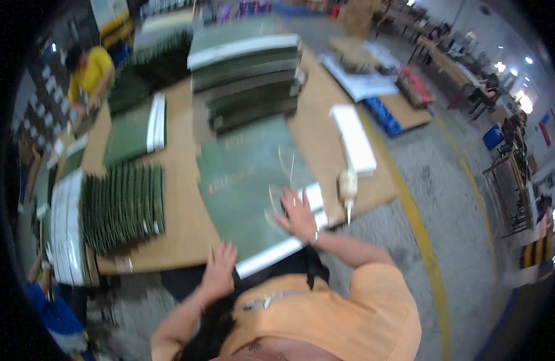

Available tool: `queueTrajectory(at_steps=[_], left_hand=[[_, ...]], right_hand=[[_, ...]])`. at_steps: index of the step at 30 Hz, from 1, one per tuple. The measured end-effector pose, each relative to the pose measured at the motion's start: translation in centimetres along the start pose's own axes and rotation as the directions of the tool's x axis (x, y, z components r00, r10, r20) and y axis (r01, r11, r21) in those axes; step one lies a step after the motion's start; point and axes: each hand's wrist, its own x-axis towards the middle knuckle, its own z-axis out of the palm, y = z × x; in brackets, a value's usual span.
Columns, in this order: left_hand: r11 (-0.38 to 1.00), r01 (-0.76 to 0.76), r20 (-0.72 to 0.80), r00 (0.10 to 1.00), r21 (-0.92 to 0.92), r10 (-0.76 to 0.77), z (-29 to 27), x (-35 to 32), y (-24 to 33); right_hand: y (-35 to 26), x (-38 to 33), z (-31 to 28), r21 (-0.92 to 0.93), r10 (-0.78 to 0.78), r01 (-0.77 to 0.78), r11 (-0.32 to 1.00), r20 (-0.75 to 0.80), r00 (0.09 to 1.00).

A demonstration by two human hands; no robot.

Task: Applying glue to paper folder flaps and folding them into final shape.

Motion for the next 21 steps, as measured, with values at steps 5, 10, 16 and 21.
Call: queueTrajectory(at_steps=[5, 10, 16, 21], left_hand=[[0.988, -0.018, -0.388, 0.921, -0.156, -0.045, 5.3, 1.4, -0.3], [0.885, -0.053, -0.466, 0.864, -0.462, -0.191, 1.7, 1.4, -0.2], [0.889, 0.036, -0.353, 0.91, -0.456, -0.218, 5.2, 3.3, -2.7], [0.985, 0.111, -0.117, 0.985, -0.133, -0.127, 0.7, 1.0, -0.5]], right_hand=[[0.2, -1.2, -1.0, 0.002, -0.079, 0.079, 0.997, -0.087, 0.993], [3.5, -3.9, -3.8, 0.349, -0.202, 0.174, 0.921, 0.043, 0.979], [7.6, -5.9, -6.6, 0.121, -0.334, 0.316, 0.941, 0.479, 0.812], [5.2, -6.1, -7.9, -0.118, -0.311, 0.394, 0.911, 0.431, 0.847]])
